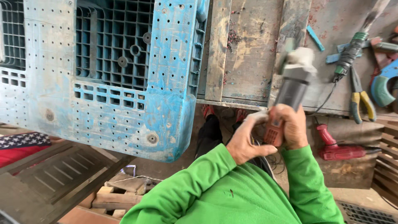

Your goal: The person uses an angle grinder with a sanding disc to smooth the surface of a blue plastic pallet. They reposition the pallet on a wooden stand and continue sanding different sections of the pallet's underside.

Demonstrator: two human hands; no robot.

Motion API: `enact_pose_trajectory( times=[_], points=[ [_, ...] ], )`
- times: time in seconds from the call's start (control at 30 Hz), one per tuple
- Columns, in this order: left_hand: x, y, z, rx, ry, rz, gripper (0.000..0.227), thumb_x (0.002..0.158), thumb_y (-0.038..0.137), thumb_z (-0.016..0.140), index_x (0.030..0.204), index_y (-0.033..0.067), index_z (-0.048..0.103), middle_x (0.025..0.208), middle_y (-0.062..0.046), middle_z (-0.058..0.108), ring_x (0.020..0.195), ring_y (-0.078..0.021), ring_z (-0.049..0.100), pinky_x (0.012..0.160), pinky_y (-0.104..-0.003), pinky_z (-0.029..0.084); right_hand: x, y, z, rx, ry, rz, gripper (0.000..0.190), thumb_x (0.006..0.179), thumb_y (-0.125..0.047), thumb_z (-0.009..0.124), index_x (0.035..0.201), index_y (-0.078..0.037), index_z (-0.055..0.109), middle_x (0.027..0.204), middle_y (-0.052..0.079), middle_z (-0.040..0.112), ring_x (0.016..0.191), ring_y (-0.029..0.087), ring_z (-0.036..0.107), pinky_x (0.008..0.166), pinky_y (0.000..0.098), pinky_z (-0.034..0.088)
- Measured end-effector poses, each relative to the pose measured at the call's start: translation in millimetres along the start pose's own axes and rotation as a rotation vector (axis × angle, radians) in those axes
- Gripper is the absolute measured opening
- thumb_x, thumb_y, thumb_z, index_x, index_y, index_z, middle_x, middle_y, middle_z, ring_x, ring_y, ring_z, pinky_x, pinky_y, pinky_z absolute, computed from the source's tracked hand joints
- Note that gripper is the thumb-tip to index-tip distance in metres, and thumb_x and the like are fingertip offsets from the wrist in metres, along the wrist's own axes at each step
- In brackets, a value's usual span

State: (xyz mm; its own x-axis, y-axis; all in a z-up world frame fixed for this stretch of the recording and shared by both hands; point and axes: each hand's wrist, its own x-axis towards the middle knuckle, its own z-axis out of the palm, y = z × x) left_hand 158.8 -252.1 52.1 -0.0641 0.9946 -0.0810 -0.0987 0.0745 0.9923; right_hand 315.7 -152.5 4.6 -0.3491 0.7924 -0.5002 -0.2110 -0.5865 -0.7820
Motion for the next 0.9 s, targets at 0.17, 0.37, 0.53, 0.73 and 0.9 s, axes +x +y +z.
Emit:
enact_pose_trajectory(
  times=[0.17, 0.37, 0.53, 0.73, 0.9],
  points=[
    [2.5, -39.0, -13.4, -0.753, 0.392, -0.553, 0.068, 0.089, 0.031, 0.082, 0.142, -0.0018, 0.053, 0.127, -0.015, 0.062, 0.113, -0.0227, 0.063, 0.099, -0.038, 0.052, 15.2, 2.2, 49.5, -0.687, -0.172, -0.166, 0.078, 0.076, -0.031, 0.081, 0.135, 0.005, 0.045, 0.104, 0.018, 0.068, 0.09, 0.036, 0.07, 0.075, 0.0465, 0.059],
    [37.6, -70.6, -40.9, -0.749, 0.729, -0.464, 0.045, 0.083, 0.023, 0.086, 0.118, 0.0007, 0.067, 0.11, -0.006, 0.07, 0.098, -0.018, 0.067, 0.09, -0.035, 0.054, 40.1, -9.7, 103.4, -1.202, -0.384, -0.099, 0.076, 0.078, -0.04, 0.072, 0.143, -0.011, 0.046, 0.106, 0.027, 0.071, 0.096, 0.048, 0.068, 0.078, 0.0552, 0.053],
    [46.8, -71.9, -62.0, -0.809, 0.853, -0.358, 0.042, 0.085, 0.025, 0.084, 0.116, 0.0, 0.069, 0.109, -0.007, 0.072, 0.097, -0.0181, 0.068, 0.089, -0.035, 0.055, 70.7, -9.5, 129.1, -1.408, -0.543, -0.221, 0.073, 0.079, -0.043, 0.072, 0.138, -0.007, 0.048, 0.111, 0.025, 0.07, 0.093, 0.048, 0.067, 0.075, 0.0568, 0.053],
    [64.9, -67.3, -78.9, -1.0, 0.884, -0.424, 0.047, 0.082, 0.03, 0.081, 0.117, 0.0021, 0.067, 0.107, -0.01, 0.072, 0.096, -0.0223, 0.07, 0.087, -0.04, 0.059, 91.8, -18.5, 153.1, -1.607, -0.68, -0.224, 0.07, 0.084, -0.039, 0.067, 0.139, -0.002, 0.046, 0.104, 0.026, 0.068, 0.086, 0.048, 0.068, 0.074, 0.0547, 0.055],
    [99.2, -79.9, -98.7, -0.971, 0.81, -0.383, 0.047, 0.082, 0.029, 0.081, 0.117, 0.0019, 0.066, 0.107, -0.01, 0.071, 0.096, -0.0233, 0.07, 0.087, -0.04, 0.059, 123.1, -28.8, 161.3, -1.653, -0.63, -0.232, 0.068, 0.085, -0.037, 0.065, 0.138, 0.001, 0.045, 0.1, 0.027, 0.068, 0.083, 0.047, 0.069, 0.071, 0.0542, 0.055]
  ],
)
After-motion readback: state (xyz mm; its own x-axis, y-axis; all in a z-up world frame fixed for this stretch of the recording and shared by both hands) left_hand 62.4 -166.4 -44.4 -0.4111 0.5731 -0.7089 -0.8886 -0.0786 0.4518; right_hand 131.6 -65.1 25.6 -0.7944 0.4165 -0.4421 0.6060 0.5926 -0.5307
